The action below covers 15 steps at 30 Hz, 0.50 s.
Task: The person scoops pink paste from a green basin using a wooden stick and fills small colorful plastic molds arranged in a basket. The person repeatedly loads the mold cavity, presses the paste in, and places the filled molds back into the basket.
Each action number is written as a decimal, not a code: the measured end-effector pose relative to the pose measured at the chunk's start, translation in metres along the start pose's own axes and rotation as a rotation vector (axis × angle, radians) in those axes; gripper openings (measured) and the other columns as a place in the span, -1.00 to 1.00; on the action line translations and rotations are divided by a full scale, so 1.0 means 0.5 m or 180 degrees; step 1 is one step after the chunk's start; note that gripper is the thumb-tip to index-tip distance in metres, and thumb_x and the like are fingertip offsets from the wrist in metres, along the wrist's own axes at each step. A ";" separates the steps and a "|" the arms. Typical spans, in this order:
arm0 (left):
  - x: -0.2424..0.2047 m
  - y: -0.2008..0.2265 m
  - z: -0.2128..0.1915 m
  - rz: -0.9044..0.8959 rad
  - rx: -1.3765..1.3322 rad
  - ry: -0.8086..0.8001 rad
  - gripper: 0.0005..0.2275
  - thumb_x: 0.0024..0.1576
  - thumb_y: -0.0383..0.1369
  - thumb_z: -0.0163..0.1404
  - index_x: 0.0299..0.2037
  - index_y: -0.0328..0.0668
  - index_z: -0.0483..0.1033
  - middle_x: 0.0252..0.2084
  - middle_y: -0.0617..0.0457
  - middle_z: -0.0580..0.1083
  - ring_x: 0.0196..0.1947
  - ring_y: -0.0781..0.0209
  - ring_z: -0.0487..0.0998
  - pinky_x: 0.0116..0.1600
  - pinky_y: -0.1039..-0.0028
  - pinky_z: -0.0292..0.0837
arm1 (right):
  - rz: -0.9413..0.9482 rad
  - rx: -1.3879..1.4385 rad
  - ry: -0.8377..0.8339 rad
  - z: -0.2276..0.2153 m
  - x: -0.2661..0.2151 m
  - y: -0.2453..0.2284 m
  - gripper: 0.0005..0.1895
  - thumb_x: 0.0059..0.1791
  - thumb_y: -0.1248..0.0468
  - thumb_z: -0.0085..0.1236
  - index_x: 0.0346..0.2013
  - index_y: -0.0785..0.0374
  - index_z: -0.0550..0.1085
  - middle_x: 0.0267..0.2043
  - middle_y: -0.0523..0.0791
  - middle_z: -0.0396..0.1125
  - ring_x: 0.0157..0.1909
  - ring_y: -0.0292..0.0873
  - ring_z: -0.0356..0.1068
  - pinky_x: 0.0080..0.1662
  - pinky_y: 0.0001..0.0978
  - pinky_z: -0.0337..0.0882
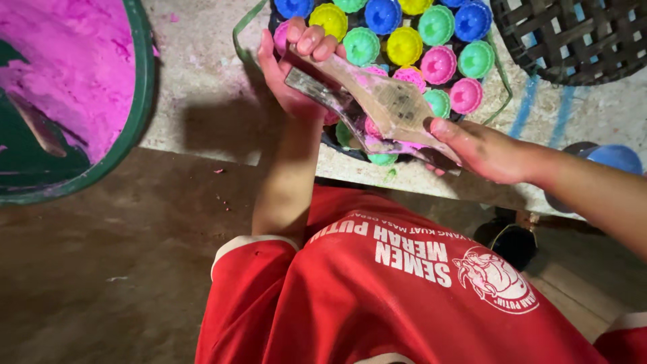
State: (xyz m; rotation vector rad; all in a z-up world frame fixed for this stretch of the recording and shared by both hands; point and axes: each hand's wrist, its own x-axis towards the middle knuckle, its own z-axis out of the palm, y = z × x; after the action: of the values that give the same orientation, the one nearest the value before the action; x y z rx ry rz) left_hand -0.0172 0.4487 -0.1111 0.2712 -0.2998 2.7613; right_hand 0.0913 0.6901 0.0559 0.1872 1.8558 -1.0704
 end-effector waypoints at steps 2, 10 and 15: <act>-0.004 -0.001 -0.015 0.0028 -0.0039 -0.0033 -0.70 0.30 0.00 -0.18 -0.20 -0.04 0.35 -0.27 0.17 0.37 -0.21 0.24 0.39 0.17 0.19 0.44 | 0.0251 -0.0348 0.0225 0.009 0.003 -0.003 -0.13 0.06 -0.35 -0.48 -0.10 0.35 0.53 -0.36 -0.06 0.42 -0.32 -0.15 0.36 -0.20 -0.22 0.40; 0.023 0.022 -0.020 -0.0016 -0.0019 -0.0545 -0.71 0.33 -0.02 -0.20 -0.19 -0.04 0.34 -0.29 0.18 0.37 -0.23 0.27 0.38 0.13 0.22 0.49 | -0.0095 -0.1020 0.0733 0.036 0.015 -0.016 -0.20 0.06 -0.32 -0.43 0.02 0.31 0.47 -0.43 -0.06 0.38 -0.35 -0.15 0.36 -0.23 -0.23 0.38; 0.008 0.041 -0.009 -0.0122 0.0109 -0.0474 -0.68 0.32 0.01 -0.21 -0.18 -0.05 0.34 -0.28 0.16 0.38 -0.20 0.23 0.40 0.10 0.25 0.49 | -0.0227 -0.0622 0.0542 0.060 0.022 -0.013 -0.22 0.08 -0.27 -0.47 0.08 0.27 0.48 -0.42 -0.11 0.39 -0.37 -0.17 0.32 -0.25 -0.24 0.39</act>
State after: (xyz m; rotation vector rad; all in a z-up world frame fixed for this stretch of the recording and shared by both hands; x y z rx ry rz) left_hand -0.0290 0.4323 -0.1178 0.4875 -0.2818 2.7154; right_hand 0.1016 0.6608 0.0464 0.1004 2.1213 -0.9374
